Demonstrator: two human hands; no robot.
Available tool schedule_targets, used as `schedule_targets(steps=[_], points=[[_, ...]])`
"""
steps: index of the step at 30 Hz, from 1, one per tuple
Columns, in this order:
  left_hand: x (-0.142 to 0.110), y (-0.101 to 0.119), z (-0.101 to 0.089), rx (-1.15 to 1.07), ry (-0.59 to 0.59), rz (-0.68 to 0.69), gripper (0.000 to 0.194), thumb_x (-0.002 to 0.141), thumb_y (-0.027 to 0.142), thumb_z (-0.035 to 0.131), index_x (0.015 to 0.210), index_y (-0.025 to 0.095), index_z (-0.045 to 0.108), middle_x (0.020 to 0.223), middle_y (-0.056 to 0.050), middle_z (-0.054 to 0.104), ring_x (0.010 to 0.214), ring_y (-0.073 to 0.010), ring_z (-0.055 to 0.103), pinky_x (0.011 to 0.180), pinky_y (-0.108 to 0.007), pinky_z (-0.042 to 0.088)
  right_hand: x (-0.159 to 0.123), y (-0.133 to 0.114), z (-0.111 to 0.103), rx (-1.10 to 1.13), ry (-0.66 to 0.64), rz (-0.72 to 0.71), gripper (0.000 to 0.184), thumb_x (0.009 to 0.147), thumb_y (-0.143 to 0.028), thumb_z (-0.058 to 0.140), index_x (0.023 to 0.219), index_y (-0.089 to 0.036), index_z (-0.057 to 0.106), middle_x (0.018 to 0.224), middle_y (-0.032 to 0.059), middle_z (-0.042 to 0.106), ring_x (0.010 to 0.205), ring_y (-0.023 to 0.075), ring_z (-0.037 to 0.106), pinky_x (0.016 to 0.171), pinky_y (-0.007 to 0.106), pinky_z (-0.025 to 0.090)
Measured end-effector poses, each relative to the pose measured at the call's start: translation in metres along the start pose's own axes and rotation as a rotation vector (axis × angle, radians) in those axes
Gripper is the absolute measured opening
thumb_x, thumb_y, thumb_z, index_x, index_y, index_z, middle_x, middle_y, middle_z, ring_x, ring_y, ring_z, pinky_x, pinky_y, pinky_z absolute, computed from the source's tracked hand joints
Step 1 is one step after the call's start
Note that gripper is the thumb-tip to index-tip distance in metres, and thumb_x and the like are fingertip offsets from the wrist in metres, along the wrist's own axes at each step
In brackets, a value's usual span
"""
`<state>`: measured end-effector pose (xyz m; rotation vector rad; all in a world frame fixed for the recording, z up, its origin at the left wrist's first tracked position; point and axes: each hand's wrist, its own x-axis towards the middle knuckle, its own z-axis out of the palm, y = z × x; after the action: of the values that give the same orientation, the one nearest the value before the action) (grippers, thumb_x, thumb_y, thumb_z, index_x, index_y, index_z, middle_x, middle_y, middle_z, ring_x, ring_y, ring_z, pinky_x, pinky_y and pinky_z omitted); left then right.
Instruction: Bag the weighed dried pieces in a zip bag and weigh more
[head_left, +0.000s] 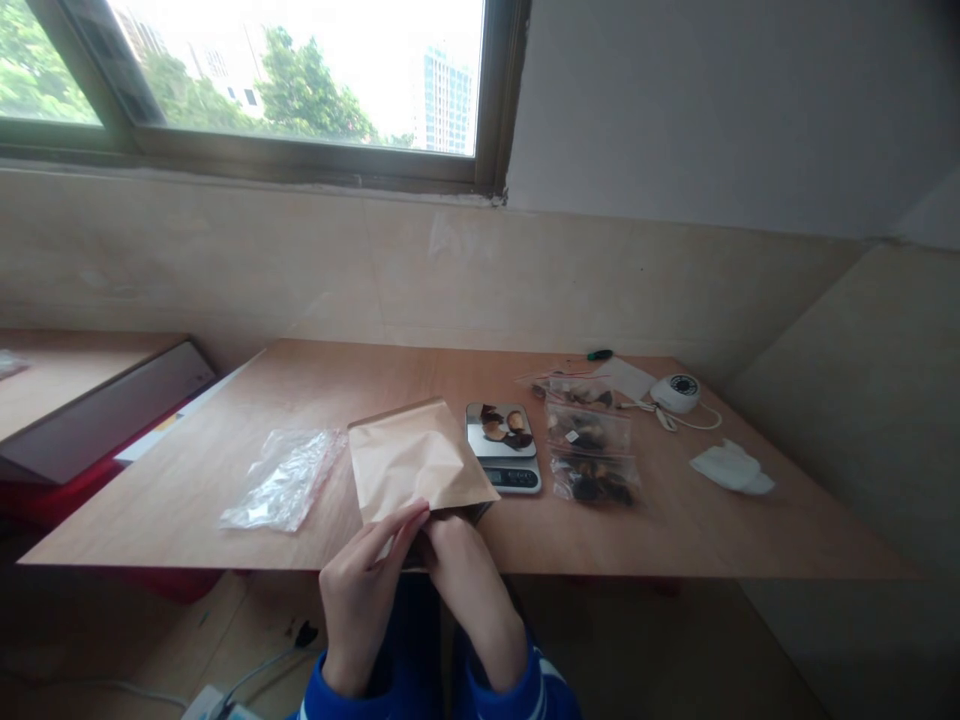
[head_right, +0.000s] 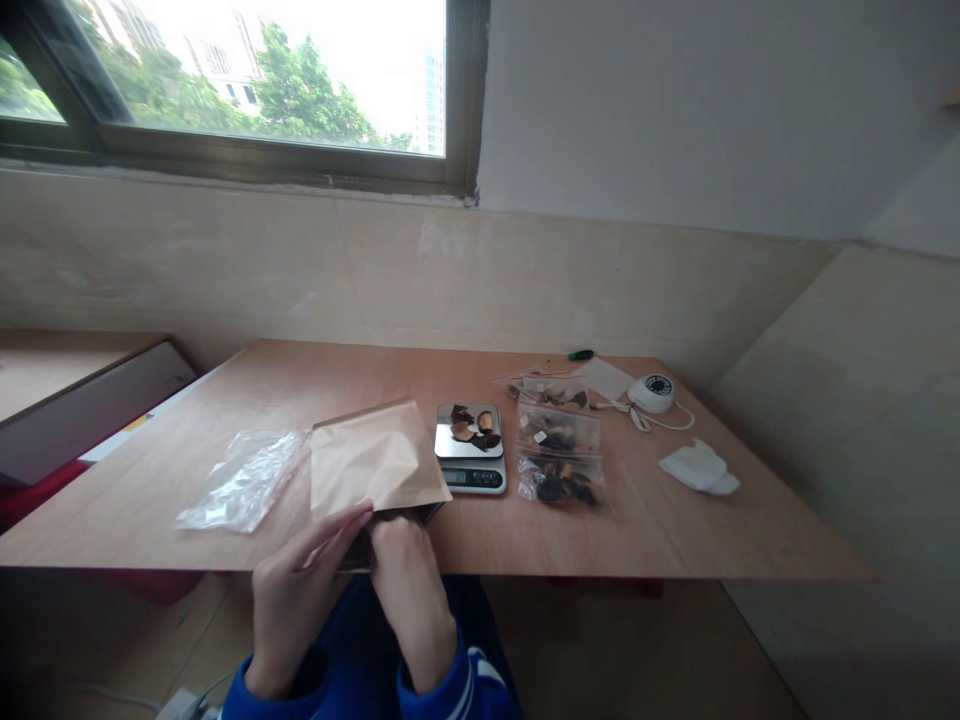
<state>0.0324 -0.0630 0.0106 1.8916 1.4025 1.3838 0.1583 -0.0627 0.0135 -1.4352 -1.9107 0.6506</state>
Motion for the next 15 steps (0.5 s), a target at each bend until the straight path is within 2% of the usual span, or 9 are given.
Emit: schedule_targets(steps=[4,7,12,15], points=[[0.004,0.0,-0.005,0.018,0.028,-0.034,0.019,0.08,0.037,0.064,0.096,0.03,0.074,0.097,0.004,0.075,0.089,-0.0197,0.07,0.082,-0.026,0.055,-0.005,-0.005,-0.008,-0.094,0.03,0.04,0.034,0.087,-0.005,0.045,0.102,-0.022,0.069,0.094,0.01,0.071,0.087,0.0246,0.065,0.075,0.033,0.051],[0.014,0.004,-0.003,0.044,0.046,0.003,0.019,0.081,0.038,0.063,0.094,0.03,0.074,0.093,0.003,0.075,0.085,-0.0187,0.07,0.079,-0.026,0.055,-0.003,-0.004,-0.007,-0.077,0.125,-0.025,0.036,0.085,-0.002,0.046,0.1,-0.023,0.07,0.094,0.0085,0.07,0.092,0.0244,0.062,0.079,0.036,0.051],[0.038,0.018,0.005,0.125,0.094,0.038,0.02,0.081,0.041,0.062,0.091,0.029,0.074,0.084,0.003,0.075,0.07,-0.0152,0.069,0.065,-0.022,0.053,-0.011,0.0,-0.022,0.167,0.36,-0.181,0.039,0.088,-0.004,0.043,0.102,-0.03,0.069,0.108,0.004,0.069,0.107,0.0209,0.059,0.094,0.042,0.047],[0.047,0.023,0.007,0.147,0.111,0.044,0.021,0.082,0.043,0.06,0.091,0.03,0.074,0.084,0.003,0.075,0.068,-0.0149,0.068,0.067,-0.023,0.052,-0.021,-0.004,-0.042,0.343,0.397,-0.191,0.03,0.09,-0.011,0.047,0.098,-0.03,0.069,0.106,0.0027,0.07,0.105,0.0198,0.061,0.095,0.041,0.048]])
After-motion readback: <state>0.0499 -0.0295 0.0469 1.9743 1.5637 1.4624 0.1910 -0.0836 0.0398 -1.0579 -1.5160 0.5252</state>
